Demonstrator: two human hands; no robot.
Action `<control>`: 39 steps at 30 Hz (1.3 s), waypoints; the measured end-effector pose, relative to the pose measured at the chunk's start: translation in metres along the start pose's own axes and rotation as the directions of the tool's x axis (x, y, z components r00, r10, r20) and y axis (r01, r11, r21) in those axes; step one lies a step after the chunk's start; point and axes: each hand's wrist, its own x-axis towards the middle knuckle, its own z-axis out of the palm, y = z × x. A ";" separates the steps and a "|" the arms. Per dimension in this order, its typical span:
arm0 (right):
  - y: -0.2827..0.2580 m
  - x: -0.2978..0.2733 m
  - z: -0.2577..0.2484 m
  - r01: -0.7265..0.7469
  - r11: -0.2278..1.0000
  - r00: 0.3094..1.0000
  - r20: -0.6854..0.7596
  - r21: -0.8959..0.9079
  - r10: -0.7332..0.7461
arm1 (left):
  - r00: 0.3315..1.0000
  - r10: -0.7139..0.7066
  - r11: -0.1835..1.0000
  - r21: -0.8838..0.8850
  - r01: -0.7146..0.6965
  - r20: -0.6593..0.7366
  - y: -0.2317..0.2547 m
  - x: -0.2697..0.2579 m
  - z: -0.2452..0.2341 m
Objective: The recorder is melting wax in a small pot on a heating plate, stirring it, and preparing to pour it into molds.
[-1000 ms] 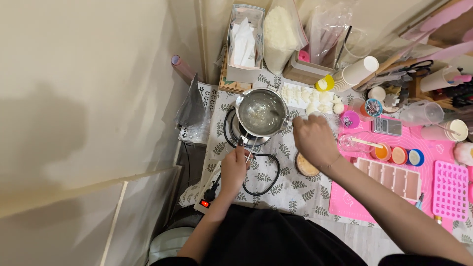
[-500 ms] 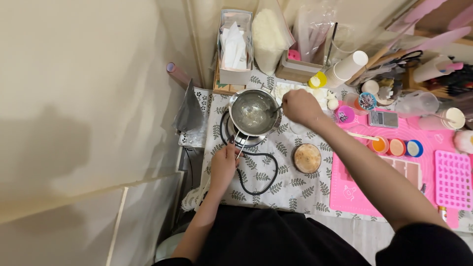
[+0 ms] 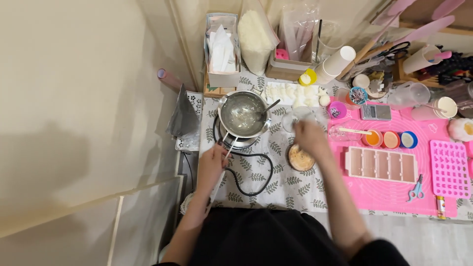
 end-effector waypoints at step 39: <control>0.060 0.030 0.218 -0.620 0.008 0.777 0.616 0.784 -0.133 | 0.988 -0.071 0.988 -0.124 0.088 0.135 -0.011 0.017 -0.016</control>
